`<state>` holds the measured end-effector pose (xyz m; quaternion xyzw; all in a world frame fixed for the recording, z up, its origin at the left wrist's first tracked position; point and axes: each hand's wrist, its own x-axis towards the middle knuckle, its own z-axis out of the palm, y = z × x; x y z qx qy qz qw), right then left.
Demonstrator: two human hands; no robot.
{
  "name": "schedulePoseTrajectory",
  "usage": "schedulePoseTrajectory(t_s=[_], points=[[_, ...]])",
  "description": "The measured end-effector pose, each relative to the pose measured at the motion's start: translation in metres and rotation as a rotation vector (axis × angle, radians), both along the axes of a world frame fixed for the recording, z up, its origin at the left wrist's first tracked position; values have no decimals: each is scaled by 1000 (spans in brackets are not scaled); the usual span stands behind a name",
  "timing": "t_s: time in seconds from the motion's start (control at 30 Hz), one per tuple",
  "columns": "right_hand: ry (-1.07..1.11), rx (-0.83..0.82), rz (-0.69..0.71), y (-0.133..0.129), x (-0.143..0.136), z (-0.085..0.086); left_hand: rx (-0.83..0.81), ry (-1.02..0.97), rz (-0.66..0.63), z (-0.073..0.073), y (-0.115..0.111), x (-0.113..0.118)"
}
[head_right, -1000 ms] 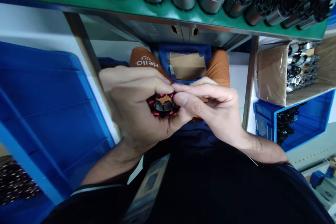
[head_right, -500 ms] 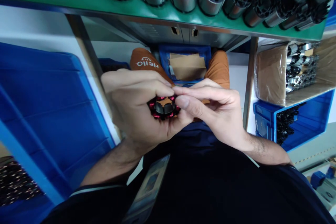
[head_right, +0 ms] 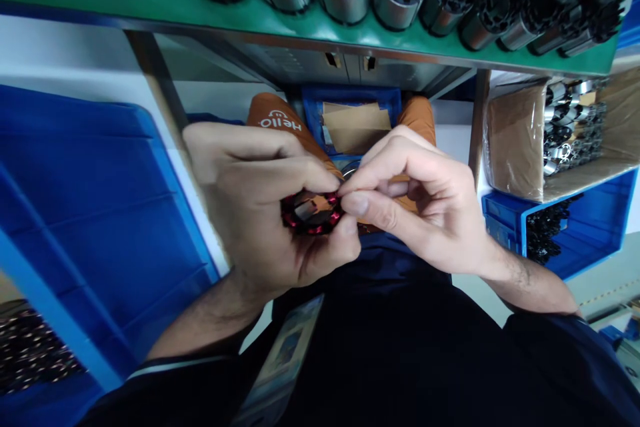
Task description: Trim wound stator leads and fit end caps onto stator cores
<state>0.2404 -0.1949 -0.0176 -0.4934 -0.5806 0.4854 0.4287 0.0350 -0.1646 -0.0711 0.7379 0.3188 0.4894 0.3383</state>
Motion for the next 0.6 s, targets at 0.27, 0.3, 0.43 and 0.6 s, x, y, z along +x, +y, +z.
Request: schedulePoseTrajectory(t_s=[0.27,0.3,0.43,0.6], points=[[-488,195,265,22,26,39,-739,-240,-654,-5,2,0],[-486,163,279,21,26,41,-889,-305,-788,-8,1,-3],[-272,-173,162,10,26,37,-1046,-430,-724,-20,-4,-24],[56,-488,175,3,23,27,-76,4,10,-9,-15,-32]])
